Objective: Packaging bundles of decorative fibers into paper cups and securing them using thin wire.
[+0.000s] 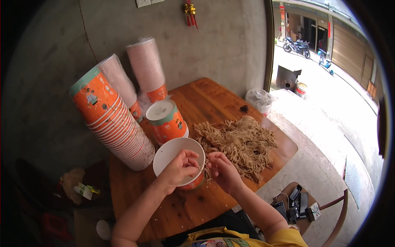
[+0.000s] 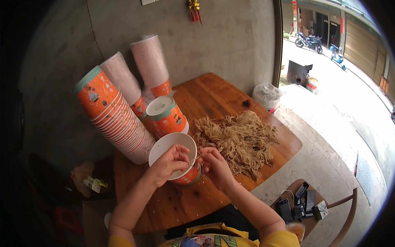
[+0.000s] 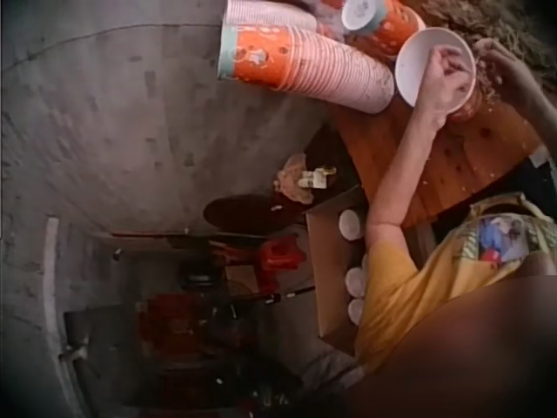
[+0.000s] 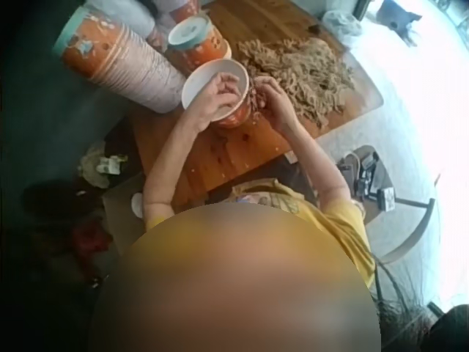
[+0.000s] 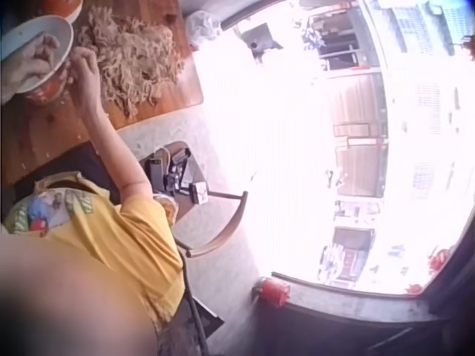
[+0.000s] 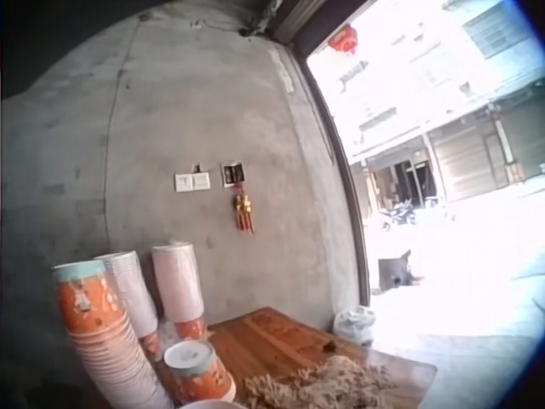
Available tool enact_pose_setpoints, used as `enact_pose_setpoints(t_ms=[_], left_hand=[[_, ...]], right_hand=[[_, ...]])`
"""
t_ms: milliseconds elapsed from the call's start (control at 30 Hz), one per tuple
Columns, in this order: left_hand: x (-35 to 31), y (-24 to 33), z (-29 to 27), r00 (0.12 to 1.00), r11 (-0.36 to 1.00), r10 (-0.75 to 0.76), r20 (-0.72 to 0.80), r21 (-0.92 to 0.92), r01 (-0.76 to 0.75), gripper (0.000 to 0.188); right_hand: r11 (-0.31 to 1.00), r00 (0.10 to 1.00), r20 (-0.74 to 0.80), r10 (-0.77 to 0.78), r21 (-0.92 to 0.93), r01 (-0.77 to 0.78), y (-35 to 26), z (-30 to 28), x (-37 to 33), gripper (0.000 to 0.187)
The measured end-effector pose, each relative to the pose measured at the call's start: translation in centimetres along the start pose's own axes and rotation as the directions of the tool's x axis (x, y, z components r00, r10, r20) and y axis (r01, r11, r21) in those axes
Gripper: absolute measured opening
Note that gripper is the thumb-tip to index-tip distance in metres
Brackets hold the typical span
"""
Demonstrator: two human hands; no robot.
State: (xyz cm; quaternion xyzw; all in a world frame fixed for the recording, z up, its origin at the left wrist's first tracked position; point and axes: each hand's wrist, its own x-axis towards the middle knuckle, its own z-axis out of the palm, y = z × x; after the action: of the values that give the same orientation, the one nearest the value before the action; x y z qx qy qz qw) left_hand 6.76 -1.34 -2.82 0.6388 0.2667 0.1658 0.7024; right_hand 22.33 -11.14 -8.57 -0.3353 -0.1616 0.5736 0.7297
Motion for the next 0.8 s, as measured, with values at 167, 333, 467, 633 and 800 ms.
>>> enact_pose_setpoints(t_ms=[167, 333, 467, 633, 800], left_hand=[[0.1, 0.0, 0.2, 1.0, 1.0, 0.019, 0.002, -0.008, -0.019, 0.039], [0.1, -0.2, 0.3, 0.997, 0.997, 0.064, -0.034, 0.038, -0.063, 0.039], [0.3, -0.2, 0.1, 0.999, 0.998, 0.048, -0.025, -0.039, -0.049, 0.039], [0.4, -0.4, -0.4, 1.0, 0.993, 0.019, -0.02, -0.112, -0.021, 0.037], [0.5, -0.4, -0.1, 1.0, 0.997, 0.02, -0.015, -0.078, -0.021, 0.037]], right_hand=[[0.756, 0.922, 0.211, -0.325, -0.527, 0.387, 1.3, -0.2, -0.8, 0.009], [0.662, 0.925, 0.195, -0.326, -0.651, 0.371, 1.1, 0.3, -0.5, 0.008], [0.728, 0.941, 0.154, -0.301, -0.601, 0.331, 1.1, 0.5, -0.4, 0.007], [0.226, 0.768, 0.341, -0.542, -0.821, 0.524, -0.5, 1.6, -1.6, 0.01], [-0.039, 0.616, 0.541, -0.572, -0.769, 0.638, -1.2, 1.0, -1.4, 0.017]])
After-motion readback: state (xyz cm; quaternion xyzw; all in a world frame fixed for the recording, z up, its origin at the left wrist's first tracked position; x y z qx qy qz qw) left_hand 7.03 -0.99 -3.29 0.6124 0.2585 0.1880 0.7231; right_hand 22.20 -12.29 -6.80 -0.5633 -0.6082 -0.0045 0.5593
